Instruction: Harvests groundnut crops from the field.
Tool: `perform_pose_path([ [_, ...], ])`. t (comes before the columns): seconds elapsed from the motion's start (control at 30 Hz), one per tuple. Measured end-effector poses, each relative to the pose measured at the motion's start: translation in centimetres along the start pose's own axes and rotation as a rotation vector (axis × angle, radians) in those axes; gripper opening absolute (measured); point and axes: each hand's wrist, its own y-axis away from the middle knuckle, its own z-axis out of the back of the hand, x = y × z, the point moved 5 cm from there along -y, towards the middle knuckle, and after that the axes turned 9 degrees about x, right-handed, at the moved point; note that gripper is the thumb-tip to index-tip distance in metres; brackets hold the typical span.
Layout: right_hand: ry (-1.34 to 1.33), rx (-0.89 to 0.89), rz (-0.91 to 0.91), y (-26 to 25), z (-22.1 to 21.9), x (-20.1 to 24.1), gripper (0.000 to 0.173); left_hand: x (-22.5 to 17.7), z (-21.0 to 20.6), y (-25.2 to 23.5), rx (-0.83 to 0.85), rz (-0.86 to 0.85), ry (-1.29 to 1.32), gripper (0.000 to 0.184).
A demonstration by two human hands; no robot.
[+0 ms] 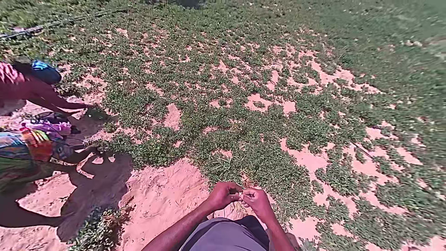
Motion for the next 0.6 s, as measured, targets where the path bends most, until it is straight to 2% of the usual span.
perform_pose_path([
  [0.1,0.142,0.028,-0.008,-0.4,0.1,0.4,0.011,0.3,-0.1,-0.1,0.011,0.032,0.012,0.024],
  [0.23,0.272,-0.022,0.007,-0.7,0.8,1.0,0.013,0.2,-0.1,-1.0,-0.023,0.092,0.031,0.022],
  [0.43,0.236,-0.13,-0.012,0.0,2.1,0.6,0.011,-0.8,-1.0,-2.5,-0.034,0.135,0.082,0.02],
  [0.6,0.155,-0.136,-0.08,0.5,2.8,0.3,0.011,-1.5,-1.5,-3.1,-0.021,0.186,0.186,0.02],
])
